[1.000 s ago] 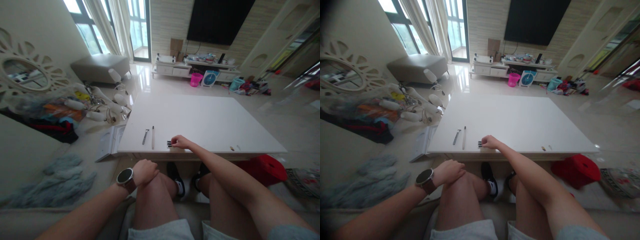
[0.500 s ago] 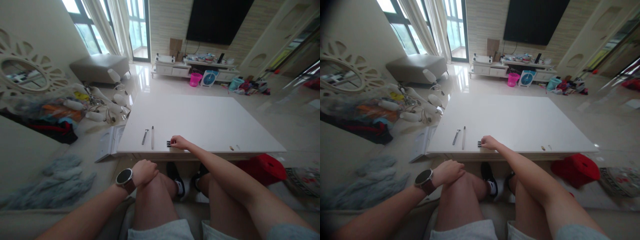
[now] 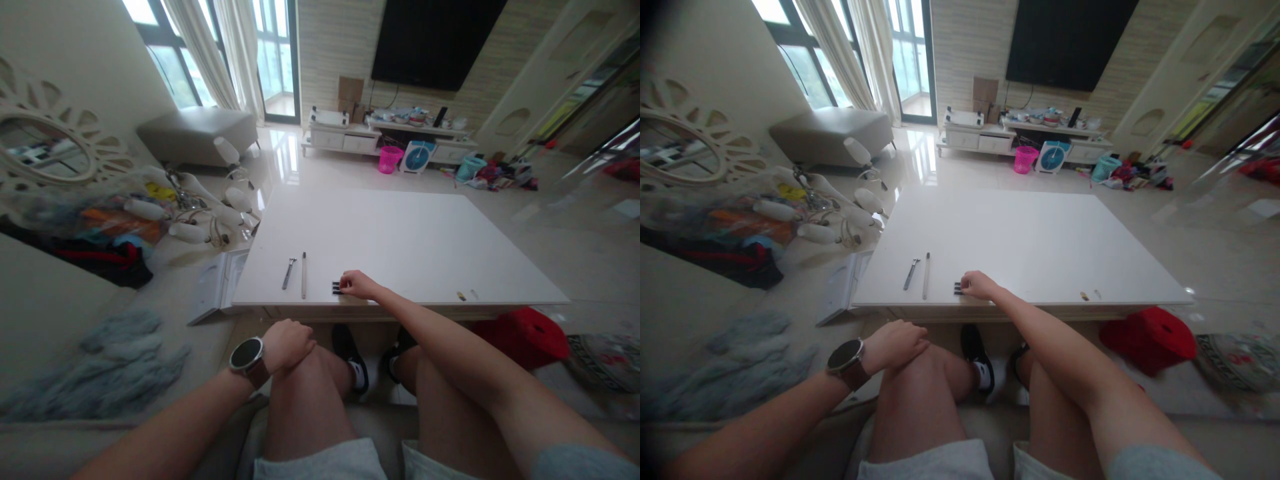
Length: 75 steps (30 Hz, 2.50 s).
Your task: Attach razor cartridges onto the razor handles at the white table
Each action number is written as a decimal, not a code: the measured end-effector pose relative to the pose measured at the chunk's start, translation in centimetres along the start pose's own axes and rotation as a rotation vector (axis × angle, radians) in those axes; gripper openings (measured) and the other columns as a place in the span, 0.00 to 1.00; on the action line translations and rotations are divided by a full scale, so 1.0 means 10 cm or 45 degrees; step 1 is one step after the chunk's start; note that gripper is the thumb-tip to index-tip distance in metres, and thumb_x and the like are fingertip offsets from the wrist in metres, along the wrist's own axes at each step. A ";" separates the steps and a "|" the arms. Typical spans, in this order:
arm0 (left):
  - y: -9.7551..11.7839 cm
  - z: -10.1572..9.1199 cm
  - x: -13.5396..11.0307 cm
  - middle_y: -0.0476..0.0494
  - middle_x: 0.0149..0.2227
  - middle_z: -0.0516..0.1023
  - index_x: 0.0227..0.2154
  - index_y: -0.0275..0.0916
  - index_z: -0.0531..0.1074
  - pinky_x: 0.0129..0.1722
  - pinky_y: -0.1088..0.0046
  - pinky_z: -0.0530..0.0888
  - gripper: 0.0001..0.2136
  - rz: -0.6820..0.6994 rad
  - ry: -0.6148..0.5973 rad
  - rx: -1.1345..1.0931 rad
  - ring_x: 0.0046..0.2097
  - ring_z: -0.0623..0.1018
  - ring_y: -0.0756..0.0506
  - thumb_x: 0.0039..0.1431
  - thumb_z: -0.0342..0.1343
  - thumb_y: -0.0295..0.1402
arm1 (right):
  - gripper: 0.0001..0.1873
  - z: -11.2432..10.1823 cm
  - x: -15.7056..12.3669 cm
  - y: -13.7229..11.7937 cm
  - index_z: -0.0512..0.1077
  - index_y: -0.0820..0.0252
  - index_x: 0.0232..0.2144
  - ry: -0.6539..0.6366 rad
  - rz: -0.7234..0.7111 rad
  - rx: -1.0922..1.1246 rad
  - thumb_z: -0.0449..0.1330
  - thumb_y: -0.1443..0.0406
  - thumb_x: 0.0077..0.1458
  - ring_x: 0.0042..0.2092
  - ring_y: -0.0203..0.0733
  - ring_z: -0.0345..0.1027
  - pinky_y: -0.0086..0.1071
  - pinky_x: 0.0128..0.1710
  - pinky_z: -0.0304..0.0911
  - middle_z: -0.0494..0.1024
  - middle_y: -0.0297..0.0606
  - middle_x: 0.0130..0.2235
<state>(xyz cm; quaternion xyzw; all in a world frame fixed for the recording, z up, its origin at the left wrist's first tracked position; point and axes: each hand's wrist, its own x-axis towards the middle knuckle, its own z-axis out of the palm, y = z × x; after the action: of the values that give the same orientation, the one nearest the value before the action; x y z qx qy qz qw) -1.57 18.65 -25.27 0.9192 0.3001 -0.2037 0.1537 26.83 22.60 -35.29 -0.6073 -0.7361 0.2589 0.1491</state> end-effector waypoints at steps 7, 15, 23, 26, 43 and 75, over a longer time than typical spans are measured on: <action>0.00 0.00 0.00 0.33 0.39 0.82 0.37 0.39 0.79 0.43 0.58 0.76 0.20 -0.007 -0.004 0.013 0.43 0.81 0.35 0.64 0.43 0.41 | 0.09 -0.07 -0.03 -0.09 0.81 0.58 0.35 -0.074 -0.117 -0.093 0.66 0.67 0.48 0.30 0.33 0.63 0.26 0.32 0.55 0.74 0.34 0.32; 0.00 -0.01 -0.02 0.33 0.38 0.82 0.37 0.39 0.79 0.42 0.59 0.75 0.19 -0.005 0.011 0.019 0.43 0.81 0.35 0.64 0.43 0.40 | 0.08 -0.11 -0.02 -0.14 0.82 0.57 0.32 -0.153 -0.120 -0.241 0.66 0.67 0.47 0.32 0.37 0.65 0.28 0.32 0.53 0.77 0.37 0.32; 0.00 0.01 0.00 0.34 0.37 0.82 0.36 0.39 0.79 0.43 0.59 0.75 0.18 -0.007 0.022 0.018 0.43 0.81 0.34 0.64 0.43 0.40 | 0.12 -0.10 -0.02 -0.15 0.83 0.50 0.36 -0.194 0.050 -0.318 0.64 0.65 0.47 0.31 0.40 0.71 0.29 0.29 0.54 0.82 0.37 0.32; 0.01 -0.01 -0.01 0.34 0.38 0.82 0.36 0.39 0.79 0.42 0.58 0.75 0.19 -0.004 0.011 0.016 0.43 0.81 0.34 0.64 0.43 0.39 | 0.15 -0.11 -0.03 -0.16 0.83 0.49 0.38 -0.209 0.092 -0.343 0.65 0.66 0.45 0.31 0.41 0.72 0.29 0.28 0.53 0.82 0.38 0.32; 0.01 -0.01 -0.01 0.32 0.38 0.82 0.36 0.38 0.79 0.41 0.56 0.76 0.19 0.007 0.019 0.023 0.43 0.81 0.33 0.64 0.42 0.39 | 0.11 -0.09 -0.03 -0.19 0.82 0.52 0.35 -0.147 0.045 -0.337 0.63 0.64 0.47 0.32 0.40 0.71 0.29 0.29 0.53 0.82 0.37 0.33; 0.01 -0.02 -0.02 0.34 0.38 0.82 0.37 0.39 0.79 0.41 0.58 0.76 0.19 0.003 0.019 0.017 0.43 0.81 0.34 0.64 0.43 0.40 | 0.10 0.01 -0.02 -0.18 0.75 0.59 0.36 -0.255 0.180 -0.318 0.60 0.66 0.49 0.36 0.39 0.69 0.26 0.29 0.52 0.80 0.39 0.38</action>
<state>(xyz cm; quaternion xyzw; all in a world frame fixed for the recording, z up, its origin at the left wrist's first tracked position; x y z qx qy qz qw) -1.63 18.59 -24.96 0.9219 0.2989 -0.1988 0.1454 25.34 22.13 -34.37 -0.6425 -0.7291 0.2347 -0.0202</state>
